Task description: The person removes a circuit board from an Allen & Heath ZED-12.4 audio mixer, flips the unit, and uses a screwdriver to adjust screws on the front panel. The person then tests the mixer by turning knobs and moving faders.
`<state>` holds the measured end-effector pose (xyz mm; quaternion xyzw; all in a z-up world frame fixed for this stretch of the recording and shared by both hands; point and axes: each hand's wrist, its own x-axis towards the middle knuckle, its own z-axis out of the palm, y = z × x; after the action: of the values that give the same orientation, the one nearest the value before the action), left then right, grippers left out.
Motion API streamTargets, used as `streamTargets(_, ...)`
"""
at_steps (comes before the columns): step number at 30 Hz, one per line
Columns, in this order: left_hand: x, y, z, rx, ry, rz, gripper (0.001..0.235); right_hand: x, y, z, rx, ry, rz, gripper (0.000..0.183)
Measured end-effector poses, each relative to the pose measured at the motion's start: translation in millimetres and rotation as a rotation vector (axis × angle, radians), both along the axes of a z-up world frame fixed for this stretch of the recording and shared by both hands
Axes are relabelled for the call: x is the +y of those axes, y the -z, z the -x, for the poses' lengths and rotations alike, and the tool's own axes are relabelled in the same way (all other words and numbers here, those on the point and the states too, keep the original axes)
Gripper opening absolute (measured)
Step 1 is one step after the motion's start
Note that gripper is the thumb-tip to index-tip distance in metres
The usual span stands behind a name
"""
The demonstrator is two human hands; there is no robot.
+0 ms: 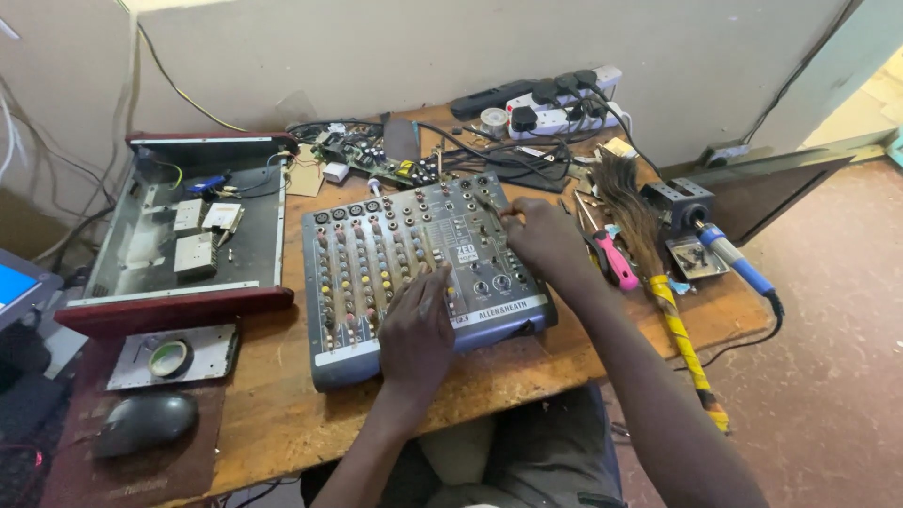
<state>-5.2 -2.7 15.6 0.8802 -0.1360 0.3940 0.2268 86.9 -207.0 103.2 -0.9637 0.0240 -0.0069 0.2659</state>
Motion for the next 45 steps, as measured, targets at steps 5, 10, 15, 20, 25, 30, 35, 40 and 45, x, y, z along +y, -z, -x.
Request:
streamTargets(5,0,7,-9,-0.043,-0.009,-0.019,0.034,34,-55,25,0.021,-0.084,-0.037,0.048)
streamTargets(10,0,13,-4,-0.031,-0.052,-0.024,0.032,-6,13,-32,0.034,0.009,0.022,0.037)
streamTargets(15,1,10,-5,-0.030,-0.037,-0.005,0.033,33,-13,-24,0.035,-0.071,0.100,0.044)
streamTargets(20,1,12,-7,-0.027,-0.056,-0.029,0.032,15,6,-36,-0.026,0.024,-0.069,0.040)
streamTargets(25,-1,12,-6,0.012,-0.008,0.014,0.034,2,14,-37,-0.061,0.056,-0.166,0.041)
streamTargets(30,0,20,-10,-0.042,-0.041,-0.003,0.034,13,8,-34,-0.030,0.127,-0.170,0.044)
streamTargets(35,0,21,-11,-0.069,-0.041,0.002,0.036,18,-27,-12,0.021,0.057,-0.189,0.043)
streamTargets(40,-1,10,-5,-0.050,-0.065,-0.008,0.033,21,5,-39,0.020,0.032,-0.162,0.046)
streamTargets(45,-3,13,-6,-0.037,-0.064,-0.005,0.034,55,-53,17,0.137,-0.052,-0.091,0.048)
